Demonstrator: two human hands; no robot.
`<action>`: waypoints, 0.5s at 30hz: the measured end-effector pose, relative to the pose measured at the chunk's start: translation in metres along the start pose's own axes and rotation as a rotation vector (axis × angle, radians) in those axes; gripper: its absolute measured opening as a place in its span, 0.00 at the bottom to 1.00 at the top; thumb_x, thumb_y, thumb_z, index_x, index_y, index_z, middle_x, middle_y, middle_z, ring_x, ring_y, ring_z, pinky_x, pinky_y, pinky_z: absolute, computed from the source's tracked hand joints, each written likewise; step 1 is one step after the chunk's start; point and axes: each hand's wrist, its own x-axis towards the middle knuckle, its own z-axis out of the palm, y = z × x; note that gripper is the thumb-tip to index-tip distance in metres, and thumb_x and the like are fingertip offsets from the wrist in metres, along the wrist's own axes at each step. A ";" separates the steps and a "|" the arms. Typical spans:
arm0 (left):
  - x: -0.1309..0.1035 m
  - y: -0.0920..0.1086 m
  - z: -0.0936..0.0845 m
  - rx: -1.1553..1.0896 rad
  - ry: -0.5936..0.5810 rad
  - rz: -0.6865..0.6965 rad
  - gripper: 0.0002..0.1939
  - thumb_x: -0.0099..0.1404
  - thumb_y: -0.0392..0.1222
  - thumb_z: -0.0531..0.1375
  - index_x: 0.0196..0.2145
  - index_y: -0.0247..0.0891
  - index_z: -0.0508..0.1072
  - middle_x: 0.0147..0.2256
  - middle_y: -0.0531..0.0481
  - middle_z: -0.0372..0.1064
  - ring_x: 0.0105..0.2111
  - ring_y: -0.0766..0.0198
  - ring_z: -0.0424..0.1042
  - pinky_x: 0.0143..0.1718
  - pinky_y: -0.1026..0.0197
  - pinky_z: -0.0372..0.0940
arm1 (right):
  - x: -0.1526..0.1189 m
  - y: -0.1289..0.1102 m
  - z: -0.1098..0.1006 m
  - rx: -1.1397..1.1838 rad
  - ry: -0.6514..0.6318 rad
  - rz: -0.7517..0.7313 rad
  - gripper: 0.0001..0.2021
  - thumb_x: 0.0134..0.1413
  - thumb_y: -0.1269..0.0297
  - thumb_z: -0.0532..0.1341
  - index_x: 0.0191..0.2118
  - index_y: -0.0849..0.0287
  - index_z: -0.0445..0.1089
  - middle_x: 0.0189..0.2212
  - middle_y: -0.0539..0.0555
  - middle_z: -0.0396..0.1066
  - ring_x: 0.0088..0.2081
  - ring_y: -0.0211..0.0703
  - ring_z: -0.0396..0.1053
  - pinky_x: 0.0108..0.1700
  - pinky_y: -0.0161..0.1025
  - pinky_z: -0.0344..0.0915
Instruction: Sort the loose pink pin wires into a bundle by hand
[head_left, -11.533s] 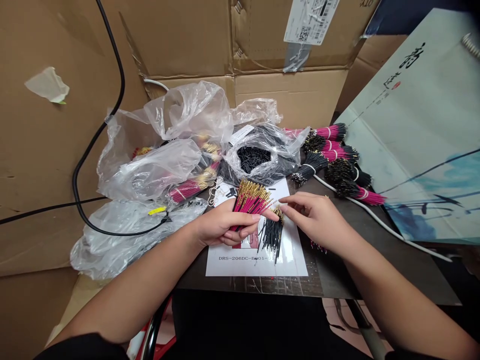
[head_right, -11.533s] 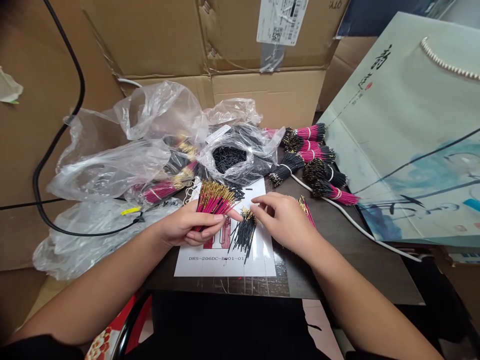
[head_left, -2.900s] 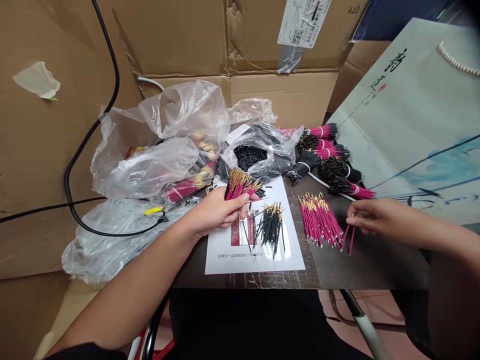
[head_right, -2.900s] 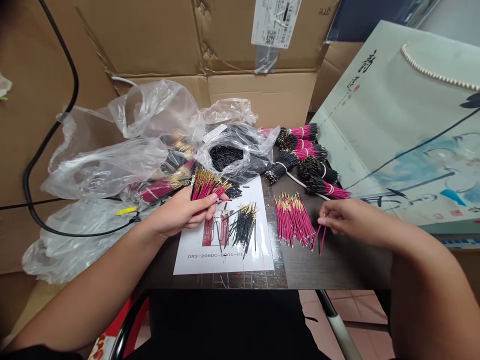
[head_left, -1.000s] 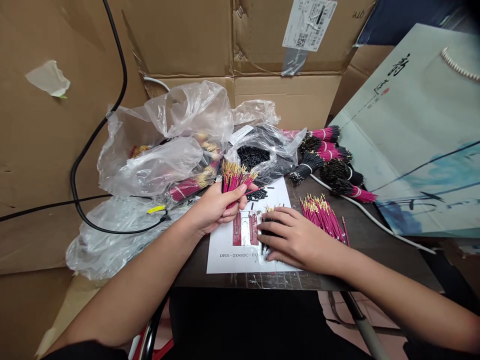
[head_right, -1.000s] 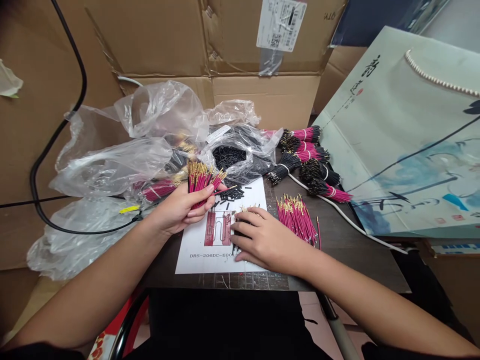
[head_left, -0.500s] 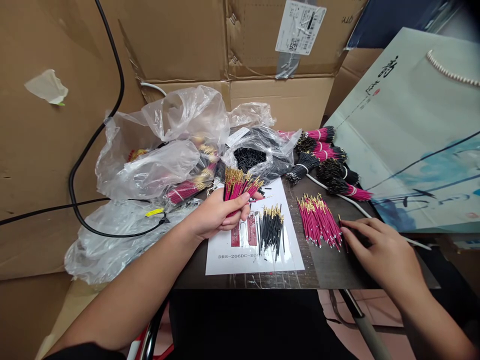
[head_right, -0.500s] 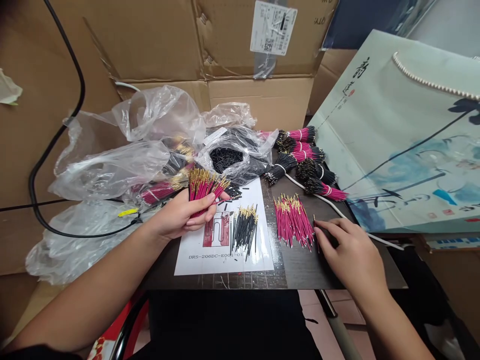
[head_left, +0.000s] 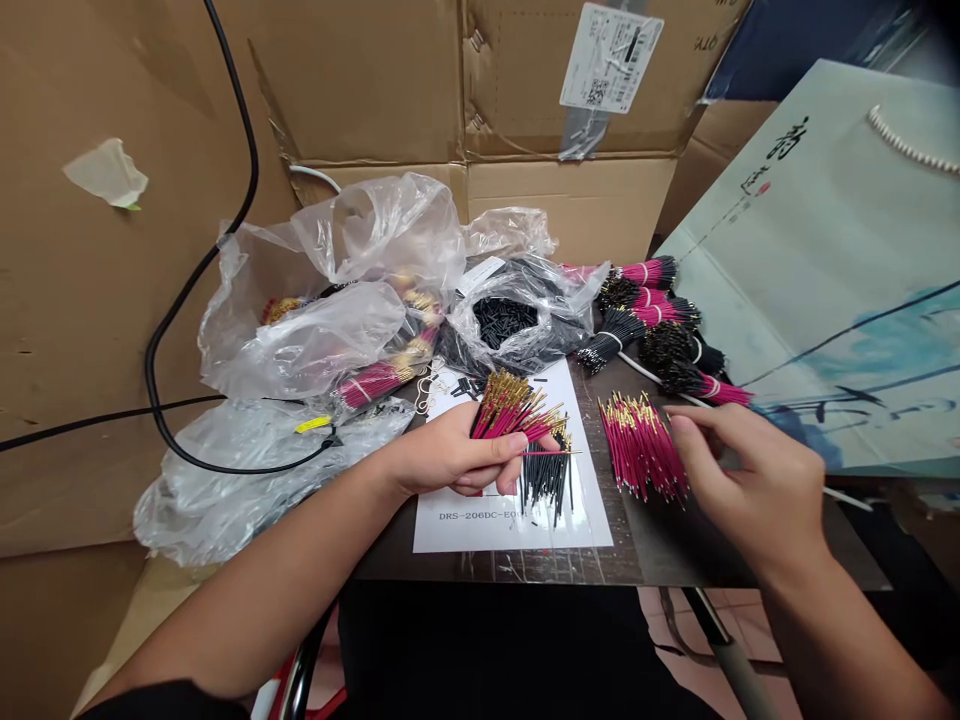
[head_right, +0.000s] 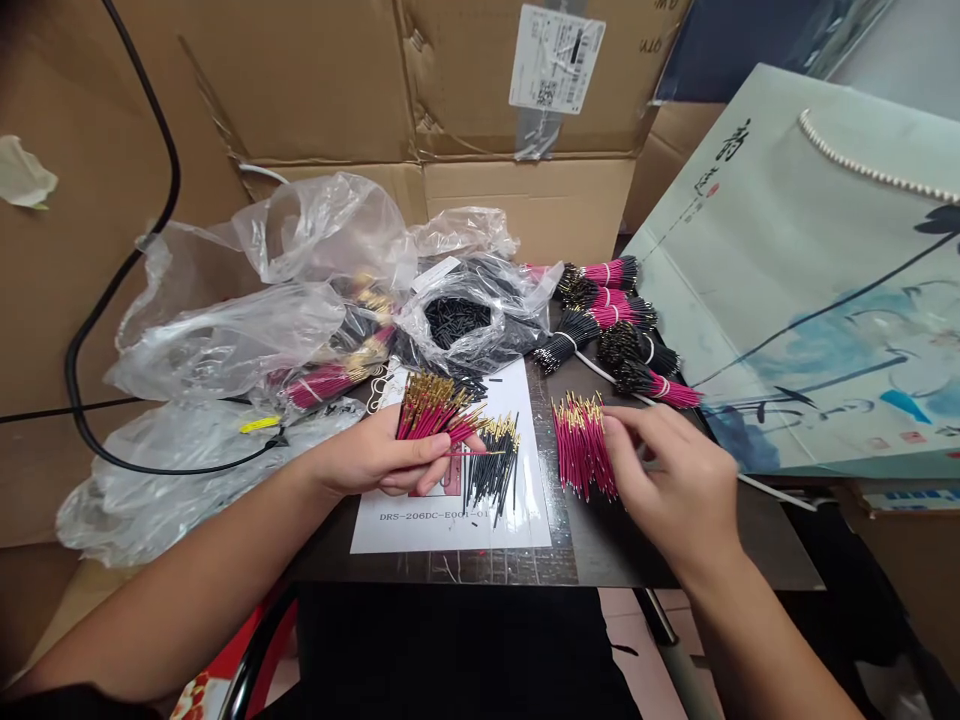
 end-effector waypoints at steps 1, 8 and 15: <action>0.000 0.000 0.000 0.008 0.000 -0.003 0.21 0.71 0.52 0.62 0.51 0.32 0.75 0.25 0.53 0.69 0.14 0.78 0.49 0.14 0.69 0.45 | 0.006 -0.013 0.000 0.121 -0.028 -0.048 0.07 0.66 0.64 0.61 0.44 0.57 0.77 0.34 0.54 0.77 0.32 0.43 0.72 0.36 0.41 0.66; 0.002 -0.003 -0.003 0.112 -0.009 -0.034 0.24 0.69 0.58 0.62 0.28 0.31 0.75 0.15 0.59 0.53 0.13 0.75 0.48 0.15 0.68 0.47 | 0.049 -0.069 0.023 0.500 -0.422 -0.096 0.11 0.65 0.56 0.63 0.41 0.58 0.77 0.30 0.52 0.76 0.28 0.39 0.69 0.31 0.38 0.63; 0.003 -0.006 -0.004 0.103 -0.011 -0.054 0.25 0.70 0.58 0.60 0.29 0.32 0.76 0.13 0.61 0.48 0.12 0.74 0.45 0.16 0.66 0.45 | 0.049 -0.065 0.037 0.689 -0.519 0.019 0.11 0.66 0.59 0.62 0.35 0.59 0.77 0.29 0.51 0.76 0.29 0.37 0.69 0.31 0.36 0.63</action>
